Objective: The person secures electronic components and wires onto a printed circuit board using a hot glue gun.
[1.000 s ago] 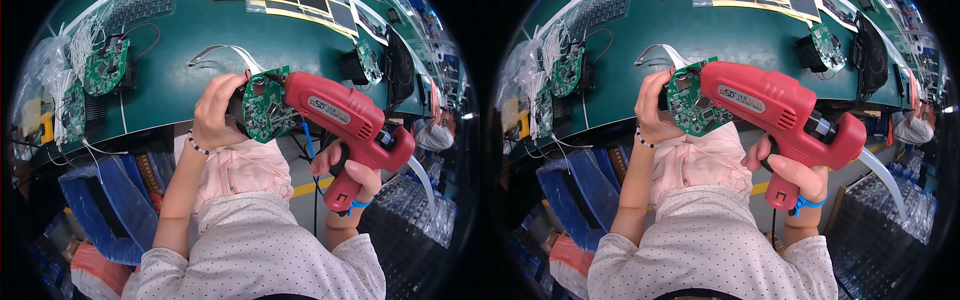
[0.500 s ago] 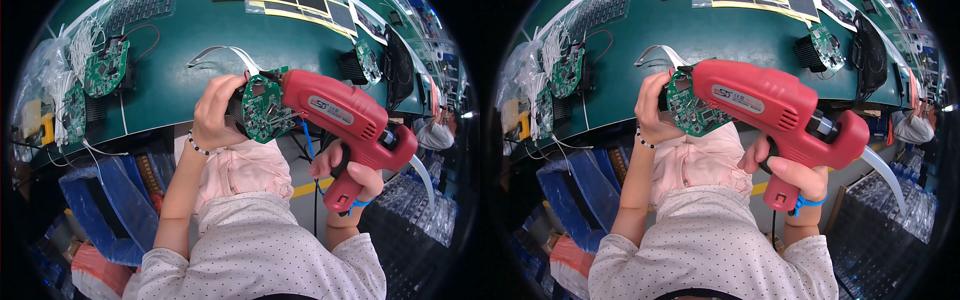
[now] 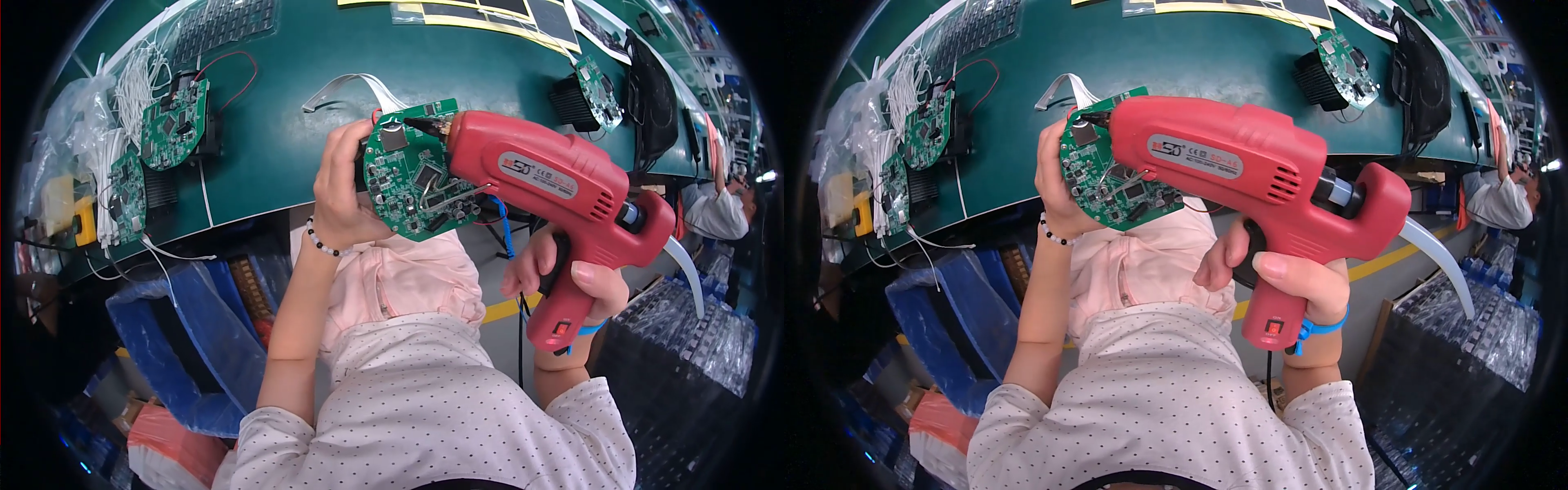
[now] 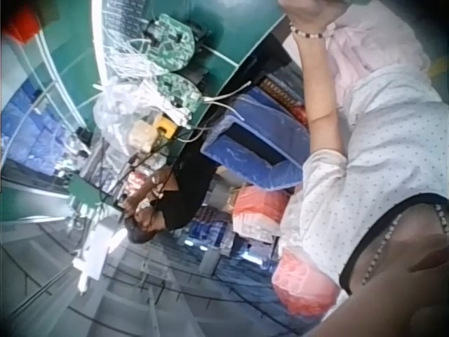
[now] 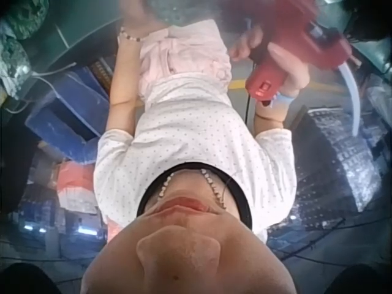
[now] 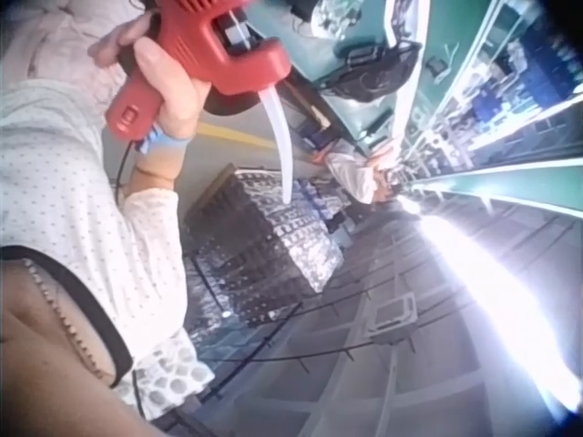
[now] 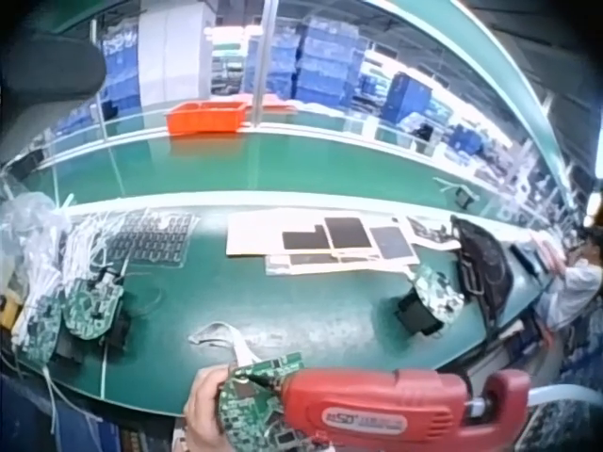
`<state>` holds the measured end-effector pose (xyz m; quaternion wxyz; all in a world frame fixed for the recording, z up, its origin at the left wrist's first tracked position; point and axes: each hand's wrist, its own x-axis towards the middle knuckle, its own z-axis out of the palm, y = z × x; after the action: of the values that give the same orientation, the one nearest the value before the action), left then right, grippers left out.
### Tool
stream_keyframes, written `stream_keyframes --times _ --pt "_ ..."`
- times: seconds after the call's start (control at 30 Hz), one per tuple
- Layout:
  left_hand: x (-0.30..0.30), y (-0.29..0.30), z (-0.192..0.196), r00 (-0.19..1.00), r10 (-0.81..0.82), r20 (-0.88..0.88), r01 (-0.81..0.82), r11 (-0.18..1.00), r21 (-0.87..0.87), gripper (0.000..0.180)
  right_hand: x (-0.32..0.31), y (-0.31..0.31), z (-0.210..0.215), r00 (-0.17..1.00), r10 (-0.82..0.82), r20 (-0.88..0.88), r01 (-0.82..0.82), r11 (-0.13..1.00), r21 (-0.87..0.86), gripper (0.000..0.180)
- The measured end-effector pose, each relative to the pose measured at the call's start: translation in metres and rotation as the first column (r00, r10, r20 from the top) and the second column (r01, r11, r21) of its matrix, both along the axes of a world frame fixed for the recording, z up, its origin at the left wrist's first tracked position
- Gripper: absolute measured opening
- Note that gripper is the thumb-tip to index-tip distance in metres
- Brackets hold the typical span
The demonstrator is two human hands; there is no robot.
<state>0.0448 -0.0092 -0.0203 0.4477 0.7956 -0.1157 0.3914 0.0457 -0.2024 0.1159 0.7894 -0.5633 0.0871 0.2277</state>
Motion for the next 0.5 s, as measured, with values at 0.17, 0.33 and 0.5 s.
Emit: stream_keyframes --times 0.17,0.33,0.5 --pt "0.0009 -0.0017 0.0020 1.000 0.014 -0.015 -0.014 1.000 0.008 0.074 0.0002 0.0078 0.0040 0.997 -0.080 0.009 0.081 0.995 -0.063 0.038" --pt "0.0011 -0.0018 0.0013 1.000 0.021 -0.009 -0.021 1.000 0.021 0.074 -0.0006 0.0046 0.0038 0.998 -0.065 0.015 0.066 0.994 -0.088 0.043" --pt "0.0011 -0.0014 -0.0033 1.000 0.026 -0.002 -0.026 0.999 0.022 0.074 0.0000 0.0044 0.0049 0.997 -0.066 0.031 0.070 0.988 -0.141 0.048"
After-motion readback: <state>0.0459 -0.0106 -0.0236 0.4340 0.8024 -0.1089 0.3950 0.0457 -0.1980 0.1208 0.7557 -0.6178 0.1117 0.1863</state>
